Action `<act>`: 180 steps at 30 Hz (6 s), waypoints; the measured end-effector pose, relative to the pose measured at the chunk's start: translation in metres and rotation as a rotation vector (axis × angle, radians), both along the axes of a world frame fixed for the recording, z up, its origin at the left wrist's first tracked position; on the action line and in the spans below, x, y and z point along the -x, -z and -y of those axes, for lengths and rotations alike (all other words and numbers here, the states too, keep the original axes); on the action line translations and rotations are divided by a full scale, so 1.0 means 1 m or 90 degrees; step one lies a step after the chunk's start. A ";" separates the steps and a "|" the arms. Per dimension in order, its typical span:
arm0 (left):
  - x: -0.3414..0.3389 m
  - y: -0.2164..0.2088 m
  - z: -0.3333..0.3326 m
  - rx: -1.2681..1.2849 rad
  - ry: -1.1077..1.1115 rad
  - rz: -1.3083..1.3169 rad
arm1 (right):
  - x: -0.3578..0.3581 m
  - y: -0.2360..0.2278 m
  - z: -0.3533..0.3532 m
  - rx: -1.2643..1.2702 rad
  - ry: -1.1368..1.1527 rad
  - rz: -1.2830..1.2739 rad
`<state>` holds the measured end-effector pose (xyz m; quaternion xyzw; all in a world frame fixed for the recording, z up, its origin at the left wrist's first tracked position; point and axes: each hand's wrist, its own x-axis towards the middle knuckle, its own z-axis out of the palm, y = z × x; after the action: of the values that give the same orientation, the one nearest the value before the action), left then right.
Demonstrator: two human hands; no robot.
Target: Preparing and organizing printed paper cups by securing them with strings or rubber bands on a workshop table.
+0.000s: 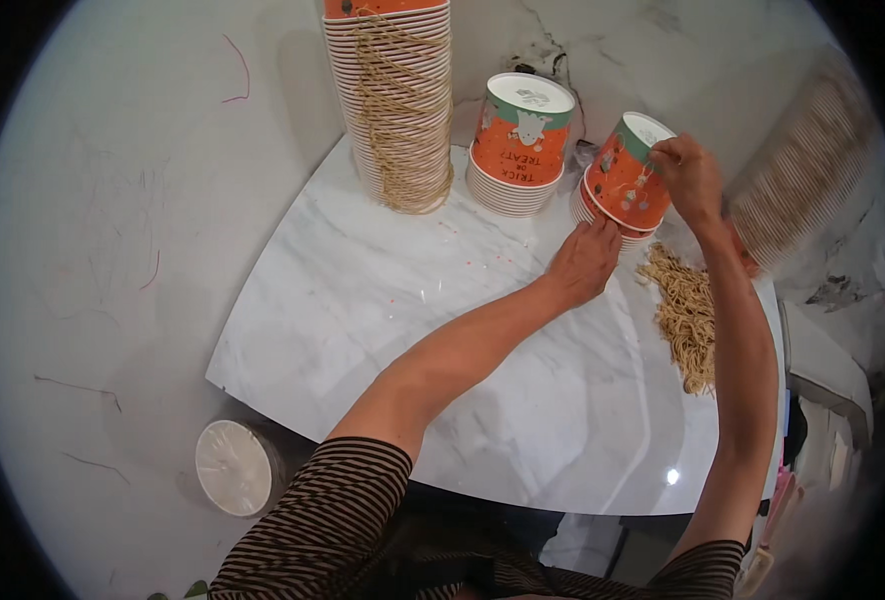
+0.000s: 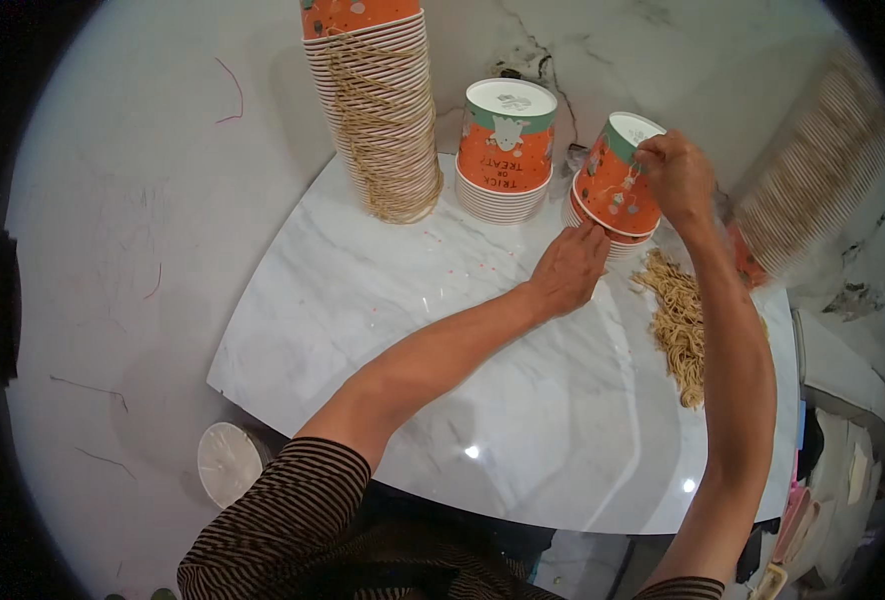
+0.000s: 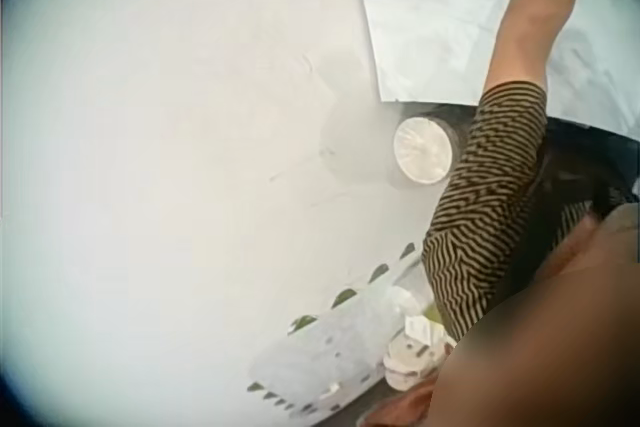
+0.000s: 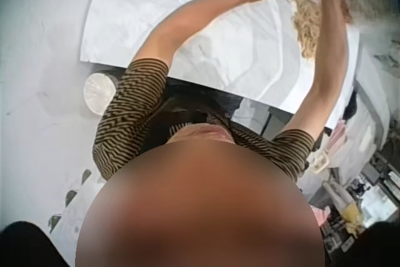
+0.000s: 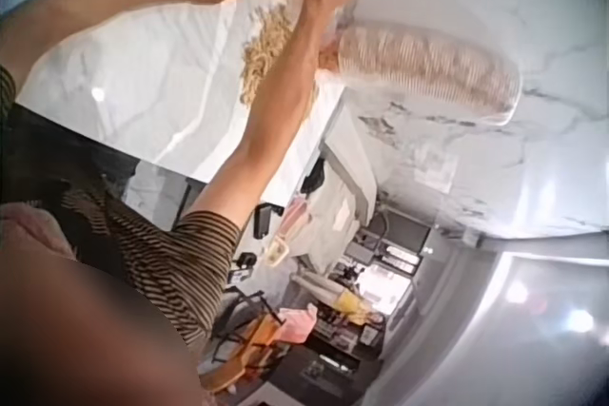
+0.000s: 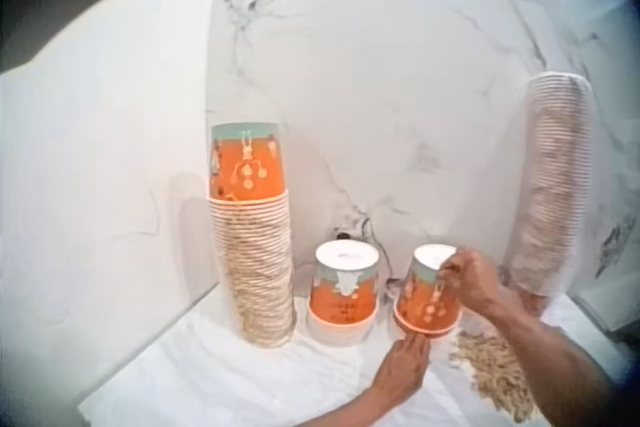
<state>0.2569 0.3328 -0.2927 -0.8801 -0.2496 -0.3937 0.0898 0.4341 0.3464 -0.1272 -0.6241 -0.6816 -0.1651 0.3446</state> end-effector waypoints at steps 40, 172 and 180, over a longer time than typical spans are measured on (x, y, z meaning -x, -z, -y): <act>0.172 -0.037 0.115 0.148 0.063 0.261 | 0.100 0.174 0.183 0.281 -0.123 -0.770; -0.197 -0.021 0.086 0.151 0.093 -0.004 | -0.121 0.147 0.304 0.033 0.230 -0.442; -0.190 -0.026 0.086 0.374 0.080 0.033 | -0.123 0.148 0.303 0.098 0.231 -0.463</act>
<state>0.4469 0.2468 -0.2666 -0.8719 -0.3003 -0.3314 -0.1996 0.5567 0.0438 -0.2751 -0.7758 -0.4045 0.0592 0.4807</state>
